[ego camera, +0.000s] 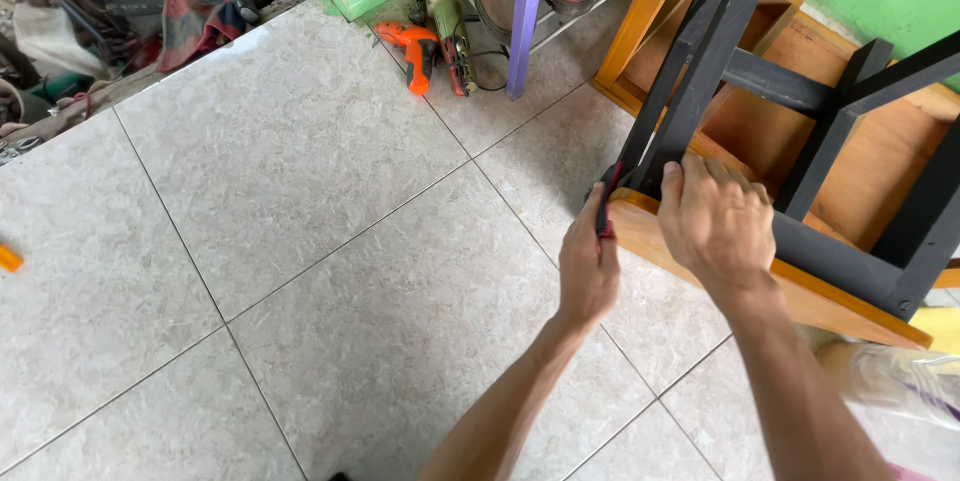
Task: The person sands the black-painted frame of an overturned wooden chair using a red sanding block. They systematically rub the sandpaper along the legs and crossbars of the chair frame to smooth the surface.
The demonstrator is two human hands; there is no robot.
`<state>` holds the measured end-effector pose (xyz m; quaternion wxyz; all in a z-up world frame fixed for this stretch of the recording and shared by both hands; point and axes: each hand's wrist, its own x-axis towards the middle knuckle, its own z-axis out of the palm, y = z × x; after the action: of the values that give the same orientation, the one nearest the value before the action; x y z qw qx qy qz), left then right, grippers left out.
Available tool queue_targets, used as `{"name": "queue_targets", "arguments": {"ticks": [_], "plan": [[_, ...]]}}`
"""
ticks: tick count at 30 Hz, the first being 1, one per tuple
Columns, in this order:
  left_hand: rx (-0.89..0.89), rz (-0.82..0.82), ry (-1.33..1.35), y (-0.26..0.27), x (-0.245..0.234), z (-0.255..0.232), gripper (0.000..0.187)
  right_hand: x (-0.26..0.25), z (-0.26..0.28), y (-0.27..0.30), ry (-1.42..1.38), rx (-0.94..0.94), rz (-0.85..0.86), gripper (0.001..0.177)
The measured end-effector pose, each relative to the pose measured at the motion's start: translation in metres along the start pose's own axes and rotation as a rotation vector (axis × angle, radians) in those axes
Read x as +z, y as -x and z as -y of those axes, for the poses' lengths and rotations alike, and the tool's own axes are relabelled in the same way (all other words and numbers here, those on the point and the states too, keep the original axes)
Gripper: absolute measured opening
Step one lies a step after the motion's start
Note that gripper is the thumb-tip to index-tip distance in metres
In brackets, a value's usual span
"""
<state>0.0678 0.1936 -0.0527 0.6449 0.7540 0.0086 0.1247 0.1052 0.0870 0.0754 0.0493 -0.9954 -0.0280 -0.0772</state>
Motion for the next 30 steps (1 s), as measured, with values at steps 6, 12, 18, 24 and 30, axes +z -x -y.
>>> {"name": "queue_targets", "arguments": {"ticks": [6,12,18,24,30], "plan": [[-0.308,0.017,0.055,0.004,-0.007,-0.033,0.047,-0.001,-0.003,0.009,-0.016,-0.071,-0.126,0.039],[0.334,-0.223,-0.009,0.011,-0.006,-0.046,0.040,-0.002,-0.004,0.012,-0.018,-0.098,-0.145,0.039],[-0.298,-0.063,0.035,0.005,0.000,-0.039,0.052,-0.006,-0.002,0.009,-0.005,-0.073,-0.120,0.040],[0.417,-0.272,-0.314,0.021,0.006,-0.048,0.046,-0.005,-0.007,0.007,0.016,-0.076,-0.053,0.040],[0.587,-0.129,-0.494,-0.010,-0.003,-0.033,0.040,-0.003,-0.011,0.007,-0.008,-0.120,-0.104,0.035]]}}
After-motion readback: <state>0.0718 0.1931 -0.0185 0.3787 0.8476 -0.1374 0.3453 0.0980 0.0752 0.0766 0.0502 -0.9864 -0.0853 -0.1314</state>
